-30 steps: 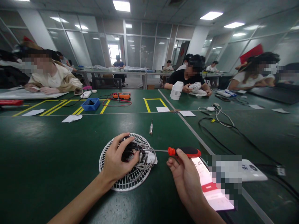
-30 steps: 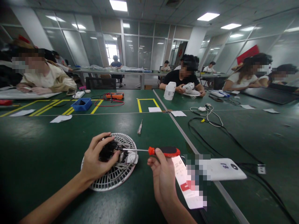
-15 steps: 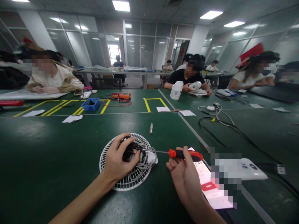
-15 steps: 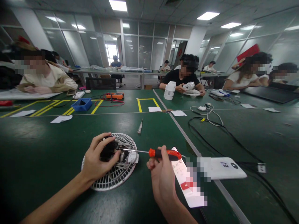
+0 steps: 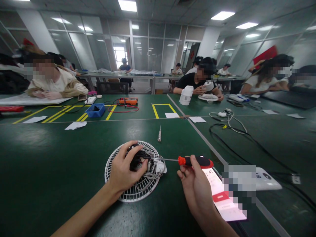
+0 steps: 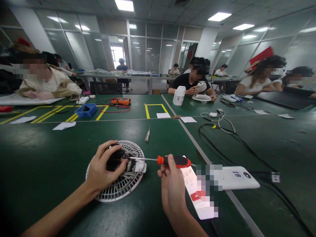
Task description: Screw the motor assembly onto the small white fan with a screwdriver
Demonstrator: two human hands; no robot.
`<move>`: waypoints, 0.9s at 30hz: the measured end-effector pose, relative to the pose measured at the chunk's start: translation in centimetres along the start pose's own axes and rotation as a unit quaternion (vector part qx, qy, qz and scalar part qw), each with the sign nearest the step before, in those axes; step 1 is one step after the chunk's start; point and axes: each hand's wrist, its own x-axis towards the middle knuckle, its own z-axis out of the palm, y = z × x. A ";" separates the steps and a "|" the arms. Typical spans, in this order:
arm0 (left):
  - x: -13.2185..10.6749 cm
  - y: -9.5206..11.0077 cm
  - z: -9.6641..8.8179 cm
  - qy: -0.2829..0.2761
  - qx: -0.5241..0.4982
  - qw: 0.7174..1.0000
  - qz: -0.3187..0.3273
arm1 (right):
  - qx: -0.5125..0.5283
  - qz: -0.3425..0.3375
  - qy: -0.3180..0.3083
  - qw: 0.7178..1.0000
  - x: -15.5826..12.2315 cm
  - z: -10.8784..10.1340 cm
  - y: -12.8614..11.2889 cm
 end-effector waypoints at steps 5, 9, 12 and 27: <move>-0.1 -0.1 0.1 -0.003 -0.002 1.000 -0.001 | 0.033 0.020 0.011 0.999 -0.3 -0.1 -0.3; -0.2 -0.1 0.0 -0.003 -0.003 1.000 -0.003 | 0.011 0.005 -0.001 1.000 -0.2 -0.1 -0.1; -0.1 0.0 0.0 -0.002 -0.003 1.000 -0.004 | 0.016 0.007 -0.008 1.000 -0.1 -0.1 0.2; 0.0 0.1 0.0 0.000 -0.001 1.000 -0.006 | 0.014 -0.017 -0.020 1.000 0.0 -0.2 0.1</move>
